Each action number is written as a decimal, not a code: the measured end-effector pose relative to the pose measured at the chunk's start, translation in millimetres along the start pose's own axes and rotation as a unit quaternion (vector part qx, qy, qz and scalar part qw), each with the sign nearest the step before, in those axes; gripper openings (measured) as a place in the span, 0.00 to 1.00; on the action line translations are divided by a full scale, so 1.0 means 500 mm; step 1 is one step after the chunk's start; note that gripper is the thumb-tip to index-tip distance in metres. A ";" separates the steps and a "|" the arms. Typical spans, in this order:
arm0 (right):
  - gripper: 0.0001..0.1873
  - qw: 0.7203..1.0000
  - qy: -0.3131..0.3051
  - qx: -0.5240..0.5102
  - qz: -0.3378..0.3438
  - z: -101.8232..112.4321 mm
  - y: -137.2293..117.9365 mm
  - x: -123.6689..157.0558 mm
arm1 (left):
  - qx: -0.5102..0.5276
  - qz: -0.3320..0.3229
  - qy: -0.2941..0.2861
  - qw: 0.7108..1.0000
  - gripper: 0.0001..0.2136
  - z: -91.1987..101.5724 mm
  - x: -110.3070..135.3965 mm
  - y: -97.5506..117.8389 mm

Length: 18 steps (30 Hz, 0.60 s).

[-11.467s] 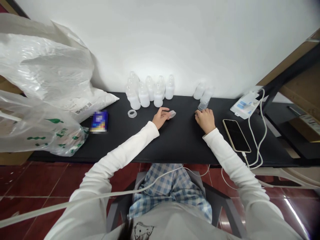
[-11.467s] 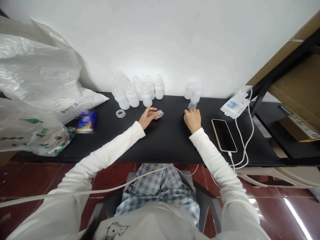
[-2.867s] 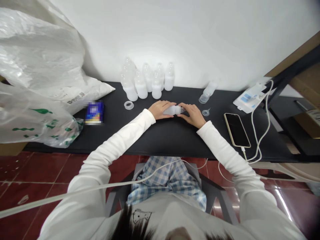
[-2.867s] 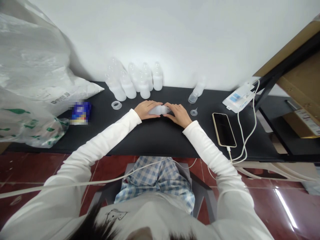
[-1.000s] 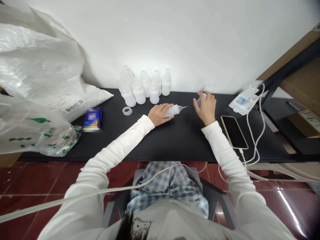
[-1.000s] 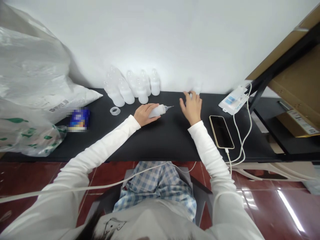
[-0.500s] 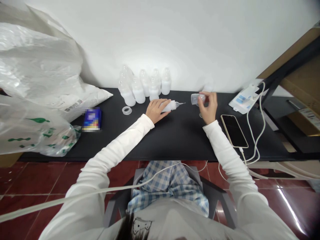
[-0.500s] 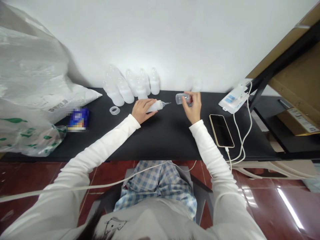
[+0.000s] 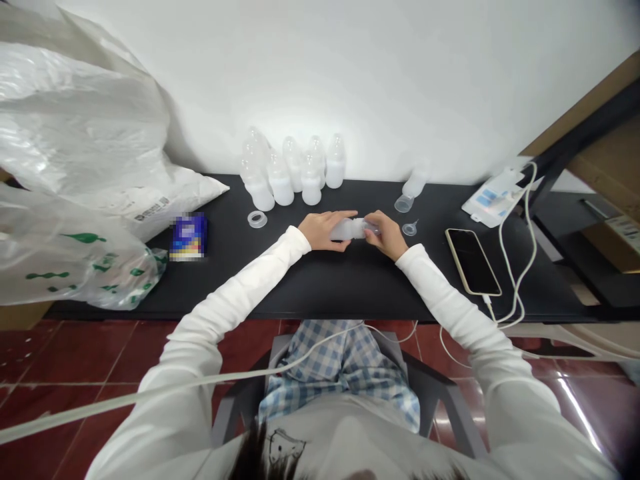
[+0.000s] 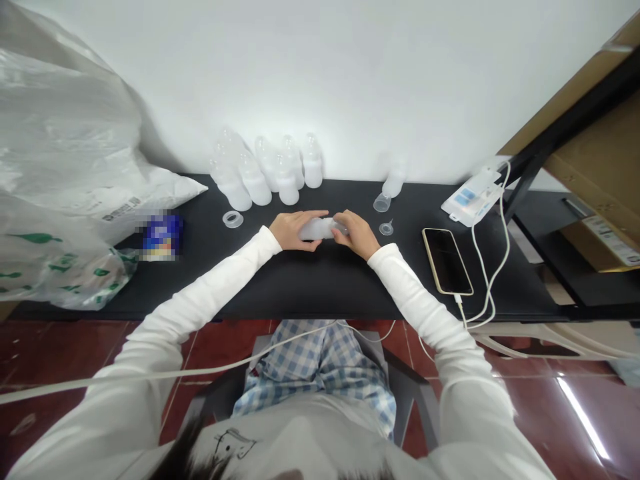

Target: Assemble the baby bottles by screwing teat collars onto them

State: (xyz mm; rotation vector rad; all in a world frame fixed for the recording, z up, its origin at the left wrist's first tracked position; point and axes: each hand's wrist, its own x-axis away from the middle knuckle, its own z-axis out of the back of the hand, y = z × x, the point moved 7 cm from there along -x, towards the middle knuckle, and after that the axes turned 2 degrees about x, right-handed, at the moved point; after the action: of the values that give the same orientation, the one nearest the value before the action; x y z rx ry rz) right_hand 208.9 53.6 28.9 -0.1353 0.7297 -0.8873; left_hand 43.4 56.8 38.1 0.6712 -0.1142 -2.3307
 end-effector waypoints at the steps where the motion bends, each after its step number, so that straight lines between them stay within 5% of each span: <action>1: 0.20 1.000 -0.007 0.015 0.007 -0.001 -0.002 0.001 | 0.027 0.019 -0.022 0.999 0.29 -0.001 -0.002 -0.001; 7: 0.24 0.998 0.049 0.034 -0.032 0.000 -0.022 0.006 | 0.137 0.071 -0.113 0.982 0.24 -0.003 -0.018 0.000; 13: 0.23 0.957 0.176 -0.058 -0.224 -0.001 -0.022 0.008 | -0.061 -0.012 -0.034 0.997 0.27 0.020 -0.025 0.019; 18: 0.30 0.958 0.103 -0.141 -0.227 -0.041 0.011 -0.022 | -0.115 -0.036 -0.002 0.993 0.26 0.001 -0.020 0.012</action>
State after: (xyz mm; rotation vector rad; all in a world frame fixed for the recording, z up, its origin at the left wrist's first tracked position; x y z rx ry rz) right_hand 195.1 69.1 16.9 -0.4849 1.0420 -1.2420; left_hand 53.0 58.8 44.3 0.5633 0.1783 -2.3672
